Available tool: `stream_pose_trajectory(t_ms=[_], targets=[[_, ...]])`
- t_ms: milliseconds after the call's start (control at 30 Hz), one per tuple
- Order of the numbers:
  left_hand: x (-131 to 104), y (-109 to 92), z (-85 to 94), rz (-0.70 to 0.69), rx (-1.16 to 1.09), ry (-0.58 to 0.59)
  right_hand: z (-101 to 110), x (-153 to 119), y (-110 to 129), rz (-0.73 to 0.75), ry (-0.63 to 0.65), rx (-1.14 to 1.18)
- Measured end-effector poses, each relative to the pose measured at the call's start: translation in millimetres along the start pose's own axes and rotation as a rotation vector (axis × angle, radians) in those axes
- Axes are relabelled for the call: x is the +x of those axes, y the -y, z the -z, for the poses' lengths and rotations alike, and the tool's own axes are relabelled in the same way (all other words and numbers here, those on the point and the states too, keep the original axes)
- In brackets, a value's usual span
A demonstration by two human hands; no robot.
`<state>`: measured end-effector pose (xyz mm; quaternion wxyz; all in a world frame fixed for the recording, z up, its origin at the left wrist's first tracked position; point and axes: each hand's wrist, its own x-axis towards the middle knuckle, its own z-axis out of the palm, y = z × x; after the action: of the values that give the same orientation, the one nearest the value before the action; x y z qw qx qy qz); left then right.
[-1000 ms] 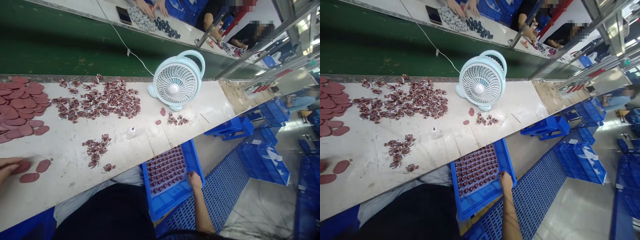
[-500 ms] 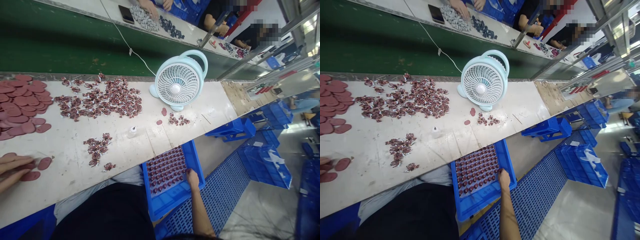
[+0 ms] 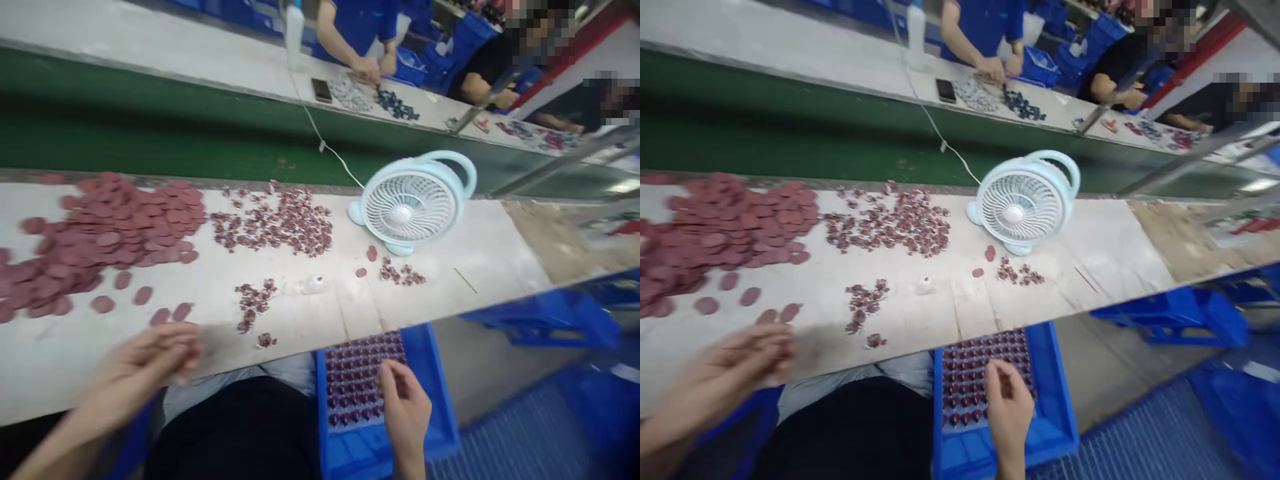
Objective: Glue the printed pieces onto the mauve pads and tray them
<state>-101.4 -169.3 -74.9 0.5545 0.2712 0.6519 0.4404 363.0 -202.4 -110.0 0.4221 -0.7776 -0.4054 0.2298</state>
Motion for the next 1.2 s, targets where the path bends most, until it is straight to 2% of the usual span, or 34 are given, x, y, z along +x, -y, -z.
stream_pose_trajectory(t_ms=[67, 100, 167, 200, 300, 400, 533, 633, 733, 800, 900, 1033, 1200], targets=[[-16, 6, -47.8, -0.053, -0.119, 0.327, -34, -27, 38, 0.137, 0.218, 0.108], [-20, 10, -67.8, -0.072, -0.174, 0.417, -49, -38, 56, 0.272, 0.378, 0.184], [-24, 18, -95.3, -0.105, -0.292, 0.481, -73, -52, 85, 0.483, 0.573, 0.292], [-25, 22, -102.9, -0.116, -0.325, 0.506, -82, -55, 96, 0.574, 0.615, 0.319], [-30, 30, -110.8, -0.103, -0.382, 0.522, -100, -56, 116, 0.775, 0.602, 0.329], [-35, 33, -111.7, -0.067, -0.442, 0.465, -108, -55, 121, 0.850, 0.605, 0.319], [-40, 31, -110.4, -0.016, -0.430, 0.392, -113, -55, 121, 0.765, 0.609, 0.285], [-40, 26, -104.8, 0.048, -0.427, 0.420, -114, -53, 124, 0.684, 0.644, 0.297], [-36, 19, -97.6, 0.138, -0.414, 0.475, -113, -51, 130, 0.619, 0.735, 0.319], [-33, 15, -93.0, 0.199, -0.415, 0.518, -112, -48, 134, 0.521, 0.816, 0.368], [-30, 12, -87.4, 0.271, -0.500, 0.529, -114, -36, 139, 0.282, 0.898, 0.551], [-31, 15, -84.3, 0.302, -0.613, 0.459, -133, -6, 146, 0.073, 0.946, 0.791], [-34, 11, -86.7, 0.288, -0.679, 0.452, -170, 21, 157, 0.013, 0.898, 0.984]])
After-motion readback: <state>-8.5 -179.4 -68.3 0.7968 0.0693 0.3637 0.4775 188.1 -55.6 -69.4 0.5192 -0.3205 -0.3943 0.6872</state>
